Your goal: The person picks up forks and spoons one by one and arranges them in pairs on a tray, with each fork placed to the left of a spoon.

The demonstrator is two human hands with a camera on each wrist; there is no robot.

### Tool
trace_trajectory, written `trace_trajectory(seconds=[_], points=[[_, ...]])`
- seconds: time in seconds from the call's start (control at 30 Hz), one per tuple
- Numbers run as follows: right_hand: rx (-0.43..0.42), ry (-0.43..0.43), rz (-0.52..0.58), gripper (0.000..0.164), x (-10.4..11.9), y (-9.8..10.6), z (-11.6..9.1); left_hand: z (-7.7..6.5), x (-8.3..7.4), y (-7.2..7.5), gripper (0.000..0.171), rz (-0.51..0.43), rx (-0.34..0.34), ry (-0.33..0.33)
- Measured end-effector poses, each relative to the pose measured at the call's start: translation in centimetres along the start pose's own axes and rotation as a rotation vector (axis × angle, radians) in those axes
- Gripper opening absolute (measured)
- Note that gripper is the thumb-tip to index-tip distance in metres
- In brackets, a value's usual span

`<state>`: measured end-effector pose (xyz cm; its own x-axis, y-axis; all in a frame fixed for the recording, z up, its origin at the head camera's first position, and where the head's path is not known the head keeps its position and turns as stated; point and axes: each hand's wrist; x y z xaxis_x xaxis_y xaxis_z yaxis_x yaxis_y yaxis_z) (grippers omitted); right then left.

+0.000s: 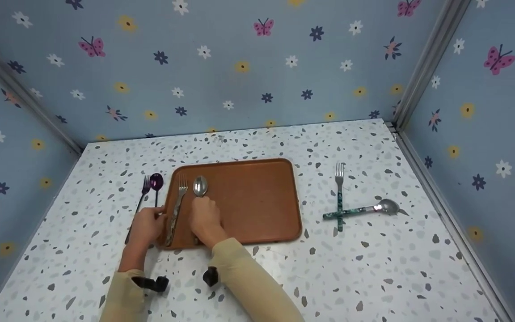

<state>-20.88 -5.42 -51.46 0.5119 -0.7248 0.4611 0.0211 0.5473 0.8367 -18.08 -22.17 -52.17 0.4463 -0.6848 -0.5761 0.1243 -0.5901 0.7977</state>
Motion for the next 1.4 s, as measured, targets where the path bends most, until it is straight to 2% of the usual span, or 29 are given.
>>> trace_trajectory(seconds=[0.1, 0.3, 0.63, 1.0, 1.4], points=[[0.011, -0.005, 0.018, 0.027, 0.2, -0.2, 0.0, 0.0, 0.1, -0.1, 0.031, -0.011, -0.006, 0.003], [0.022, -0.005, -0.013, 0.024, 0.4, -0.8, 0.3, -0.1, 0.1, -0.2, 0.028, -0.004, -0.045, -0.055], [0.035, -0.054, 0.006, 0.022, 0.9, -1.1, 0.6, -0.1, 0.0, 0.1, 0.027, -0.001, -0.036, -0.032], [0.004, -0.031, 0.029, 0.008, 0.6, -1.4, 0.2, -0.2, 0.2, -0.2, 0.027, -0.021, -0.044, -0.043], [-0.038, -0.015, 0.03, 0.014, 0.2, -1.3, -0.2, -0.2, 0.3, -0.3, 0.027, -0.012, -0.057, -0.057]])
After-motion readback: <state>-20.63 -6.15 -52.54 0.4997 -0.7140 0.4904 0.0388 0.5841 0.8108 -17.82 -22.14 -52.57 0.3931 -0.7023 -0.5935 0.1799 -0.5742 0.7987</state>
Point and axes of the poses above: each hand's wrist, its own z-axis towards the middle knuckle, its own y-axis out of the back of the hand, x = y × z, and after that the axes turned 13 degrees about y, right-handed
